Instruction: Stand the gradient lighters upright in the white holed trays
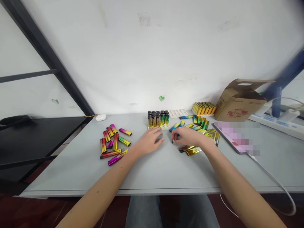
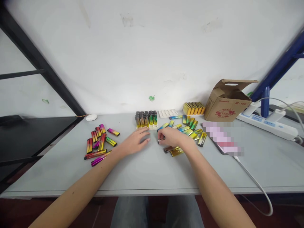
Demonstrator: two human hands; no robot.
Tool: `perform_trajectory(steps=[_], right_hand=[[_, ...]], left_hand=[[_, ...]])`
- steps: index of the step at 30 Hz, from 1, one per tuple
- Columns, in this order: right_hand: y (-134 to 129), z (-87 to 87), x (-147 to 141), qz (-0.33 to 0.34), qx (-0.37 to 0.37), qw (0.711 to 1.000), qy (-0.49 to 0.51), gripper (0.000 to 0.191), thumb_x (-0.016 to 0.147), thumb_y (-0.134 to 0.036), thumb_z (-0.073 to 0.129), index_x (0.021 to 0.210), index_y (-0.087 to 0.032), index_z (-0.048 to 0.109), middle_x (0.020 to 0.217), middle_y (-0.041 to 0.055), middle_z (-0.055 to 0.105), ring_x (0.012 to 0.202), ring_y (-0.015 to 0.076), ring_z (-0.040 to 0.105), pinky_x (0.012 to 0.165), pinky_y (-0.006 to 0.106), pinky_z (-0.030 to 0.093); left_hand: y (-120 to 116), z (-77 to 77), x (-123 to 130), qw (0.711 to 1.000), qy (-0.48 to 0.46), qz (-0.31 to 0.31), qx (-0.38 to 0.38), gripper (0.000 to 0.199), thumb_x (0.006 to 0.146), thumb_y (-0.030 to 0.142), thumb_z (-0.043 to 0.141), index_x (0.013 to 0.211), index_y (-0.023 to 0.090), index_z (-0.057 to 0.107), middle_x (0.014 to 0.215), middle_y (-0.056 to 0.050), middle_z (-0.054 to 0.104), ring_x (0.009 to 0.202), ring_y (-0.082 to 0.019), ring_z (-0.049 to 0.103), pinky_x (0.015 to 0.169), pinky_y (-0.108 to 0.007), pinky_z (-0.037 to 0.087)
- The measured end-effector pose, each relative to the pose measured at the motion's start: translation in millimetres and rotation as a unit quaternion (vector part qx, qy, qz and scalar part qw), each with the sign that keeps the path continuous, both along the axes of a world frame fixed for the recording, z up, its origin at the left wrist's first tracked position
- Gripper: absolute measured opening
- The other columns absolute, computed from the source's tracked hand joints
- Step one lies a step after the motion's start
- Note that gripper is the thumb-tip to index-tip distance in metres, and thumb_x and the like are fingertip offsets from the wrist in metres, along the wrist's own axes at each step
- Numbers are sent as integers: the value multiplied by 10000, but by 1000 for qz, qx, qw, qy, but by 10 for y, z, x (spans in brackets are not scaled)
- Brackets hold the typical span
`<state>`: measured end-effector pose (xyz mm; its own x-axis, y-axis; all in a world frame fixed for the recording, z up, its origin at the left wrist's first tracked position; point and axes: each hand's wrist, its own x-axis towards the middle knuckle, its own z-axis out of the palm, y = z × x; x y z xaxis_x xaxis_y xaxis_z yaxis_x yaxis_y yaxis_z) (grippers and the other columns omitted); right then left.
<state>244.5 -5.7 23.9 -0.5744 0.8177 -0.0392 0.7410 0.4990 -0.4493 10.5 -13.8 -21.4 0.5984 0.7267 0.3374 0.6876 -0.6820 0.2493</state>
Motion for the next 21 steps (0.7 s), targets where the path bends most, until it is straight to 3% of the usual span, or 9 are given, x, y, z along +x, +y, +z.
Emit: perform_trajectory(steps=[3, 7, 10, 15, 18, 21], right_hand=[[-6, 6, -66, 8, 41, 998, 40, 107, 789, -252, 624, 885, -214, 652, 841, 20, 678, 683, 158, 581, 595, 260, 408], [16, 48, -106, -18, 95, 978, 185, 221, 868, -339, 559, 1009, -192, 642, 909, 42, 670, 697, 149, 569, 635, 273, 433], [13, 69, -166, -38, 87, 951, 294, 242, 855, -394, 579, 959, -184, 636, 909, 42, 661, 680, 140, 558, 611, 269, 446], [-39, 10, -341, -38, 49, 919, 389, 251, 823, -422, 627, 918, -190, 632, 890, 32, 656, 714, 143, 573, 636, 272, 464], [-52, -52, -408, -31, 28, 918, 395, 334, 829, -485, 621, 1007, -204, 638, 1028, 61, 664, 842, 179, 622, 726, 302, 494], [-39, -74, -423, -24, -8, 893, 449, 527, 917, -625, 372, 1203, -225, 563, 1210, 94, 625, 1105, 222, 588, 884, 351, 488]], left_hand=[[23, 20, 6, 999, -40, 13, -4, 378, 942, 377, 410, 1136, 157, 648, 1317, -133, 582, 1286, -246, 477, 1113, -429, 346], [-12, 131, 40, 990, -123, 33, -68, 378, 949, 388, 389, 1131, 185, 650, 1160, -93, 672, 1067, -231, 612, 936, -393, 480], [-65, 205, 76, 975, -179, 42, -123, 371, 905, 442, 480, 1106, 187, 659, 1106, -79, 690, 950, -224, 640, 804, -346, 511], [-100, 217, 138, 949, -263, 0, -176, 281, 856, 417, 569, 909, 161, 672, 882, -45, 693, 844, -192, 634, 787, -317, 497], [-77, 192, 161, 916, -322, -7, -238, 290, 855, 428, 572, 840, 145, 638, 851, -56, 690, 834, -195, 656, 756, -313, 507], [-40, 166, 177, 880, -367, 19, -301, 275, 836, 415, 604, 812, 141, 596, 837, -80, 703, 827, -200, 673, 757, -332, 525]])
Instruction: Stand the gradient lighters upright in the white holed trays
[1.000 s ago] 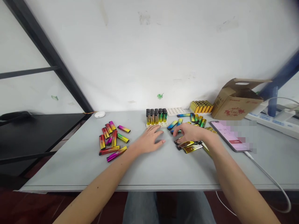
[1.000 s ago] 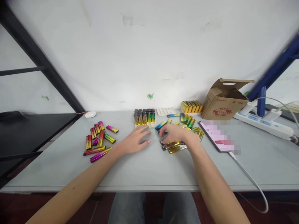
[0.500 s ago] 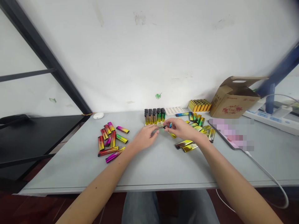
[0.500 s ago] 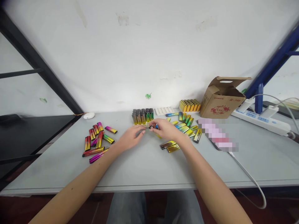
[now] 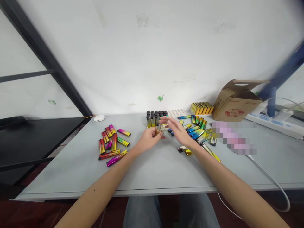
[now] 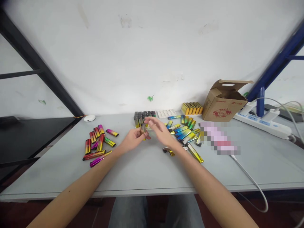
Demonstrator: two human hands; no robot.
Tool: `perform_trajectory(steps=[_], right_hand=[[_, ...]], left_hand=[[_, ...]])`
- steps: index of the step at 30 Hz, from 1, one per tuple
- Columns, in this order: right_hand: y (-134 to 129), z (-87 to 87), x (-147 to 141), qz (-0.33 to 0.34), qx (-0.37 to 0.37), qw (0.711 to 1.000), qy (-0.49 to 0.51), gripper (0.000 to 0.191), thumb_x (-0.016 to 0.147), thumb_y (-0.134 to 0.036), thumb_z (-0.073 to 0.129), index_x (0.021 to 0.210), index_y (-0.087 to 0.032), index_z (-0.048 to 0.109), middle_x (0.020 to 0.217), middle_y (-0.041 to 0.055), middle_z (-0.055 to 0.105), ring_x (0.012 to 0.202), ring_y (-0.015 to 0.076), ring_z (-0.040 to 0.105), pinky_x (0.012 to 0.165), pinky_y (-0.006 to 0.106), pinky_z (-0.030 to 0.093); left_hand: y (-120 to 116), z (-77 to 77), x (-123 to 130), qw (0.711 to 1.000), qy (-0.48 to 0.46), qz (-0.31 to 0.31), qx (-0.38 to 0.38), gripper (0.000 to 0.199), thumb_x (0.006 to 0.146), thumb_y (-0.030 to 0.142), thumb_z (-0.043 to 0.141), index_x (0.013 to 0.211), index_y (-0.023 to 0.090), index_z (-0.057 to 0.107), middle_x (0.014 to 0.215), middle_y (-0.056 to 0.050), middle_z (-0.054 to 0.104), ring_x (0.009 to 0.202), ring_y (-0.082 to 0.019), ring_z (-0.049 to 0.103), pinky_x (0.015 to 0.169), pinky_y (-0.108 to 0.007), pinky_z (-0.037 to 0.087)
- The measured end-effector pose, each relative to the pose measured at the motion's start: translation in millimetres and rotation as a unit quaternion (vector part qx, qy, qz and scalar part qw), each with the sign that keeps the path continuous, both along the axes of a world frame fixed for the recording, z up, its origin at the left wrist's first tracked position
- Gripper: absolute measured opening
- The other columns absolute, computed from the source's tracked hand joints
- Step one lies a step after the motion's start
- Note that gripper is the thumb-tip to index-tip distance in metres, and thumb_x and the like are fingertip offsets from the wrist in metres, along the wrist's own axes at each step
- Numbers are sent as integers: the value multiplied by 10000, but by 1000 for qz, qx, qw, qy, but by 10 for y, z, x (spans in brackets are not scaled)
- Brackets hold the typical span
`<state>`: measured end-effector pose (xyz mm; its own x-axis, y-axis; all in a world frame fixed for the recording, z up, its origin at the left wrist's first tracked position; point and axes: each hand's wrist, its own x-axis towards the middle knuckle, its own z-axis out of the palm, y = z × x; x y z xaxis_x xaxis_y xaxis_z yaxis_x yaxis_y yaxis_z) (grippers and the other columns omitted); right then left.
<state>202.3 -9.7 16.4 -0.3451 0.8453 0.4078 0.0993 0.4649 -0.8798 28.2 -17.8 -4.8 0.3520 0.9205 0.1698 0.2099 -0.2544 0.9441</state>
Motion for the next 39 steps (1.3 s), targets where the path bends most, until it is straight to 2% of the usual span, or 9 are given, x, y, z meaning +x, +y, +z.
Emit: perform_trajectory(steps=[4, 9, 14, 18, 21, 24, 27, 33, 39], right_hand=[[7, 52, 24, 33, -87, 992, 88, 816, 897, -666, -74, 1374, -220, 416, 1340, 116, 563, 1227, 225, 535, 945, 381, 477], [12, 79, 59, 10, -140, 986, 91, 951, 819, -714, -155, 1455, -185, 313, 1406, 137, 508, 1235, 252, 537, 922, 402, 496], [59, 31, 93, 27, -173, 973, 152, 896, 846, -698, -113, 1444, -184, 312, 1405, 133, 513, 1256, 247, 520, 961, 419, 474], [70, 31, 98, 7, -187, 971, 149, 897, 844, -714, -92, 1418, -190, 356, 1383, 135, 534, 1236, 251, 536, 953, 410, 481], [62, 43, 81, 14, -224, 953, 203, 860, 866, -714, -36, 1360, -197, 442, 1346, 129, 566, 1214, 252, 552, 951, 405, 485], [56, 56, 59, 23, -280, 909, 307, 765, 916, -668, 52, 1223, -194, 567, 1246, 131, 633, 1153, 250, 587, 938, 390, 490], [57, 67, 45, 24, -311, 881, 355, 735, 934, -650, 90, 1106, -190, 636, 1152, 127, 672, 1066, 242, 621, 870, 360, 511], [77, 42, 45, 28, -319, 877, 357, 722, 930, -663, 126, 1030, -204, 675, 1030, 96, 695, 914, 216, 649, 760, 321, 515], [85, 7, 46, 32, -309, 890, 334, 720, 920, -675, 134, 1041, -214, 675, 1034, 94, 691, 909, 217, 645, 762, 334, 499]], left_hand=[[35, 9, 12, 994, -84, 41, -64, 252, 804, 376, 641, 817, 133, 576, 929, -112, 696, 834, -189, 678, 739, -337, 550], [17, 95, -23, 978, -151, 21, -140, 269, 794, 365, 639, 917, 144, 549, 962, -110, 703, 654, -147, 671, 649, -326, 539], [-10, 144, -63, 962, -208, -4, -176, 208, 759, 284, 640, 902, 142, 590, 755, -40, 671, 550, -103, 585, 587, -277, 481], [-8, 159, -89, 946, -253, -12, -201, 97, 728, 228, 595, 783, 149, 590, 513, 46, 469, 407, -61, 375, 444, -218, 329], [-5, 198, -113, 926, -294, -35, -235, 225, 791, 337, 497, 741, 142, 598, 516, 23, 419, 444, -88, 379, 458, -230, 339], [-1, 242, -126, 903, -332, -50, -268, 402, 855, 442, 368, 730, 132, 591, 561, -10, 427, 504, -121, 431, 507, -251, 392], [5, 259, -125, 888, -349, -60, -295, 423, 880, 443, 319, 658, 147, 524, 584, -17, 411, 529, -131, 446, 528, -253, 408], [-9, 262, -116, 882, -333, -76, -326, 407, 881, 428, 277, 622, 168, 454, 598, -2, 358, 538, -140, 432, 550, -269, 427], [-29, 268, -113, 890, -291, -96, -337, 397, 875, 449, 284, 623, 177, 426, 599, 13, 323, 533, -139, 414, 548, -271, 421]])
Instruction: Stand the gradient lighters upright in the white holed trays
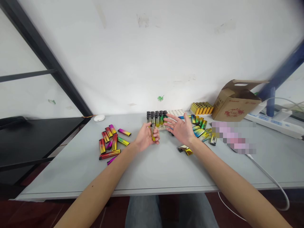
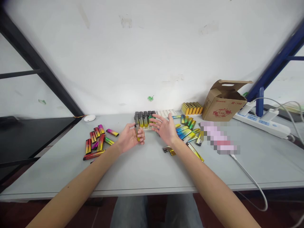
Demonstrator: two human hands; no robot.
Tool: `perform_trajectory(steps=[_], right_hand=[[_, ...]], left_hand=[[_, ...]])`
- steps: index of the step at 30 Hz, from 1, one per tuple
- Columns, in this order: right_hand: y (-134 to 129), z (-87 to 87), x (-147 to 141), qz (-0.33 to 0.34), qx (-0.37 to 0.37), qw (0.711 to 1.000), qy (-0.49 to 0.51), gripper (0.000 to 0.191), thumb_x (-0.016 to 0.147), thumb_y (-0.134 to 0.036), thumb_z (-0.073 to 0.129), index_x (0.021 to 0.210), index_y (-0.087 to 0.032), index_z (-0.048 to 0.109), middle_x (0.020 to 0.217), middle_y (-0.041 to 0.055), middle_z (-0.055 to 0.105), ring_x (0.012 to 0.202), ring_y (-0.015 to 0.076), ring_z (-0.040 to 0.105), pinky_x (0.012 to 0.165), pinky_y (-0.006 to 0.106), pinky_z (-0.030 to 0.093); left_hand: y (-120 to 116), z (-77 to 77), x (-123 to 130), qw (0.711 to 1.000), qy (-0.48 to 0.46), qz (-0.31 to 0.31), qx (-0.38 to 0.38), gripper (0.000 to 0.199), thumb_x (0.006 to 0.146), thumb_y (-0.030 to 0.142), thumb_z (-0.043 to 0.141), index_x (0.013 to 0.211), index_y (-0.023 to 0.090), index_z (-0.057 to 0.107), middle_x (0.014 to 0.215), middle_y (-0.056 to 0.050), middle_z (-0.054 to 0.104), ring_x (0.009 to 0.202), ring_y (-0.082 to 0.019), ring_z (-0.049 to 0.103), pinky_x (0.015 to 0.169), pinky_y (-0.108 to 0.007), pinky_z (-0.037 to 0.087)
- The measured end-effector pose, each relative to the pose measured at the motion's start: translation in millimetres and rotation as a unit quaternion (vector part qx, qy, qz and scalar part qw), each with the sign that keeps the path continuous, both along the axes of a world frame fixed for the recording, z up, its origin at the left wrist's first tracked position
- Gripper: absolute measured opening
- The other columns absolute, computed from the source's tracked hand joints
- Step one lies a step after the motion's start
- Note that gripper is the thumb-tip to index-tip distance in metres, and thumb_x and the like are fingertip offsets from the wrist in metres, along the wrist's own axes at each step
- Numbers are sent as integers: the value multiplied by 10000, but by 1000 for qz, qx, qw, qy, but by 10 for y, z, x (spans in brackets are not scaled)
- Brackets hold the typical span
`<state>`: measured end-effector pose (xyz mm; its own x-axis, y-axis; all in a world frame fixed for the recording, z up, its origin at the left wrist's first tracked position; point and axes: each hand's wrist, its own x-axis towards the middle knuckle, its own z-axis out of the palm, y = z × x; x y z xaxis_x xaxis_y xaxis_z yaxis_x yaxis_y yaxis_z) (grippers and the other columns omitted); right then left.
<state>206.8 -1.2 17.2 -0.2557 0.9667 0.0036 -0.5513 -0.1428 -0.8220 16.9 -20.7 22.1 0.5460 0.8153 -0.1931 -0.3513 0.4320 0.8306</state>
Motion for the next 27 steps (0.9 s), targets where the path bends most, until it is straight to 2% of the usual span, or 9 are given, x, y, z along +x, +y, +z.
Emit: perform_trajectory(steps=[6, 13, 27], right_hand=[[-16, 13, -6, -1, -4, 1000, 1, 714, 917, -676, 146, 1024, -213, 679, 1017, 92, 690, 884, 219, 639, 746, 338, 492], [-42, 22, -31, 12, -6, 1000, 10, 702, 929, -661, 146, 1019, -214, 680, 1014, 87, 686, 867, 208, 632, 734, 324, 482], [-20, 51, 16, 0, -15, 999, 39, 698, 947, -631, 152, 1018, -190, 688, 973, 82, 687, 841, 191, 630, 698, 294, 477]], left_hand=[[-12, -6, 34, 999, 42, 11, 16, 334, 878, 359, 243, 649, 176, 404, 609, 14, 323, 514, -118, 377, 491, -223, 351], [-34, -1, 89, 993, 82, 66, 48, 275, 893, 282, 220, 685, 187, 374, 600, 34, 298, 485, -103, 339, 472, -201, 321], [-6, -59, 91, 995, 81, 35, 55, 290, 892, 302, 210, 682, 187, 373, 587, 35, 310, 476, -101, 342, 468, -199, 322]])
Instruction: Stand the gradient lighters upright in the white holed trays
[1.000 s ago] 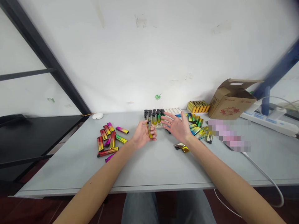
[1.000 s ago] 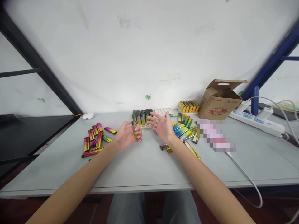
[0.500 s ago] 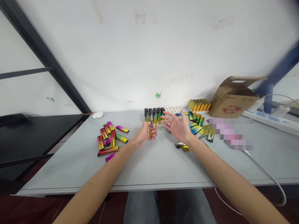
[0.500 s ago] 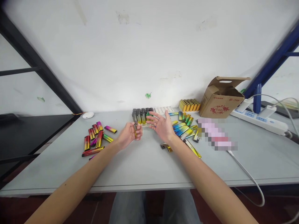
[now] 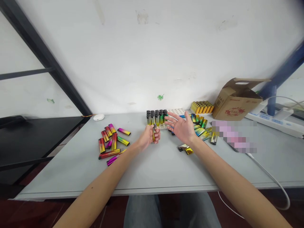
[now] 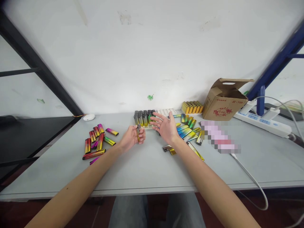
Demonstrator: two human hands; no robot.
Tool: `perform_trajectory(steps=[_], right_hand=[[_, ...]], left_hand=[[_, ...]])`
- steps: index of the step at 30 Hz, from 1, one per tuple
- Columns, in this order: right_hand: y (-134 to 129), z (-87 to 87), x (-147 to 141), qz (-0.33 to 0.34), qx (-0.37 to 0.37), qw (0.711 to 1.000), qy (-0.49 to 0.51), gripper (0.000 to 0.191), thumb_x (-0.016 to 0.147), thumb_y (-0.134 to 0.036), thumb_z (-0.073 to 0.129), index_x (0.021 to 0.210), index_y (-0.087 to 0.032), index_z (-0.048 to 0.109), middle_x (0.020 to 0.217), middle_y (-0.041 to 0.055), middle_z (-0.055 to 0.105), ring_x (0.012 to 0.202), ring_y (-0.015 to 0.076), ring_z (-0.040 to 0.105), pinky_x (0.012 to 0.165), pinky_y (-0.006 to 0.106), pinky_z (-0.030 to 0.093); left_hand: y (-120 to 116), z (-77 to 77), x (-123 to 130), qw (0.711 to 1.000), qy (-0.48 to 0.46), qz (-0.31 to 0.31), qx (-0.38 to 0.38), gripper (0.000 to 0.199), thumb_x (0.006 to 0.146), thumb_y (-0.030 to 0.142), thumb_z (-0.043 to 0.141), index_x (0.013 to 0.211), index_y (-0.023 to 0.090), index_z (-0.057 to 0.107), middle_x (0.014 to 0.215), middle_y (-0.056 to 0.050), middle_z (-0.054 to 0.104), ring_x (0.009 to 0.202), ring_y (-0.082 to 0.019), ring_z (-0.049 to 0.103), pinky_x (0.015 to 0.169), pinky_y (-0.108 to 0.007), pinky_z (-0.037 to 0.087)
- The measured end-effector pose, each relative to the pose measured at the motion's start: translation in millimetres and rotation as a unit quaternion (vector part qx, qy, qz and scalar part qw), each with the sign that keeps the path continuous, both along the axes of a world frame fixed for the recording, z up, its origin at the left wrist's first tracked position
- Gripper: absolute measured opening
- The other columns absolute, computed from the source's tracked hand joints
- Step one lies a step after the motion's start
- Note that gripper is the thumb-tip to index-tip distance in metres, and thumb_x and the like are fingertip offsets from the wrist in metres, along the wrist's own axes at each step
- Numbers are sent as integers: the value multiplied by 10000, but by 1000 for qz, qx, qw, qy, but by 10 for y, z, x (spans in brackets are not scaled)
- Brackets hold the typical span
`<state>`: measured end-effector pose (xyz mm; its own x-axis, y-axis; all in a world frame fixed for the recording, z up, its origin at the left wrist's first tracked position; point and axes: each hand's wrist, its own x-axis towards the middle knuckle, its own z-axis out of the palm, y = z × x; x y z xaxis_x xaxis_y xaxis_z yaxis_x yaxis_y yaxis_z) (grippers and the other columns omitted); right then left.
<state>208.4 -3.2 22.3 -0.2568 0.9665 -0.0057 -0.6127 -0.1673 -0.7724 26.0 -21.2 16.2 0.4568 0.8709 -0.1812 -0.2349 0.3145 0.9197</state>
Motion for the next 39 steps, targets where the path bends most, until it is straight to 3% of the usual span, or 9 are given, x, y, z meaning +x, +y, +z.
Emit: perform_trajectory(steps=[9, 15, 19, 21, 26, 28, 30, 33, 39], right_hand=[[17, -41, 6, -5, 37, 997, -74, 663, 908, -670, 188, 1045, -228, 663, 1064, 93, 679, 932, 232, 634, 750, 336, 491], [17, -14, 10, -19, 42, 995, -89, 632, 899, -671, 232, 1046, -230, 660, 1060, 89, 682, 949, 240, 631, 772, 346, 493], [36, -30, 10, -34, 46, 994, -95, 533, 908, -622, 320, 1010, -238, 675, 1016, 66, 685, 927, 220, 628, 782, 330, 483], [46, -57, 0, -40, 57, 991, -118, 434, 902, -562, 403, 1002, -242, 678, 1003, 53, 682, 926, 210, 622, 789, 323, 477], [3, -104, -52, -44, 156, 954, -252, 294, 875, -451, 526, 990, -241, 697, 1025, 45, 681, 1018, 221, 594, 852, 339, 452], [-42, -97, -76, -18, 204, 931, -301, 298, 872, -466, 545, 962, -230, 703, 967, 43, 687, 957, 218, 602, 814, 335, 456], [-87, -86, -95, 28, 232, 914, -333, 288, 859, -474, 578, 915, -217, 693, 823, 23, 666, 770, 186, 593, 694, 311, 452], [-125, -83, -109, 79, 255, 897, -352, 261, 837, -459, 620, 827, -200, 651, 680, -13, 585, 586, 132, 494, 549, 268, 380], [-101, -110, -98, 64, 242, 914, -318, 243, 782, -424, 692, 857, -201, 632, 749, -6, 609, 635, 135, 526, 582, 269, 417]], left_hand=[[-9, -37, -7, 999, -29, -24, 13, 327, 898, 355, 221, 669, 191, 387, 579, 34, 328, 475, -106, 377, 466, -215, 343], [-15, -44, -10, 997, -50, -14, 54, 433, 870, 550, 321, 811, 167, 516, 628, 2, 463, 522, -122, 463, 463, -228, 363], [14, -108, -9, 996, -12, 5, 86, 225, 743, 335, 605, 844, 144, 541, 761, -40, 568, 678, -146, 578, 530, -235, 420], [18, -137, -7, 995, 15, 2, 97, 171, 731, 255, 621, 833, 140, 544, 793, -49, 587, 718, -158, 607, 557, -246, 445], [-6, -149, -5, 994, 8, -56, 94, 228, 785, 302, 621, 929, 132, 572, 781, -75, 650, 652, -169, 629, 567, -289, 488], [-14, -145, -3, 992, -5, -85, 92, 267, 788, 313, 634, 967, 119, 588, 812, -105, 678, 680, -188, 651, 602, -315, 511], [-19, -145, 2, 991, -8, -100, 83, 274, 785, 313, 650, 963, 110, 605, 871, -128, 694, 742, -212, 677, 669, -349, 533], [-28, -150, 17, 993, -3, -101, 68, 255, 768, 297, 686, 933, 112, 627, 955, -133, 700, 848, -229, 693, 792, -387, 535], [-28, -150, 34, 992, 38, -71, 96, 296, 769, 384, 715, 883, 117, 658, 992, -127, 699, 970, -242, 671, 898, -421, 514]])
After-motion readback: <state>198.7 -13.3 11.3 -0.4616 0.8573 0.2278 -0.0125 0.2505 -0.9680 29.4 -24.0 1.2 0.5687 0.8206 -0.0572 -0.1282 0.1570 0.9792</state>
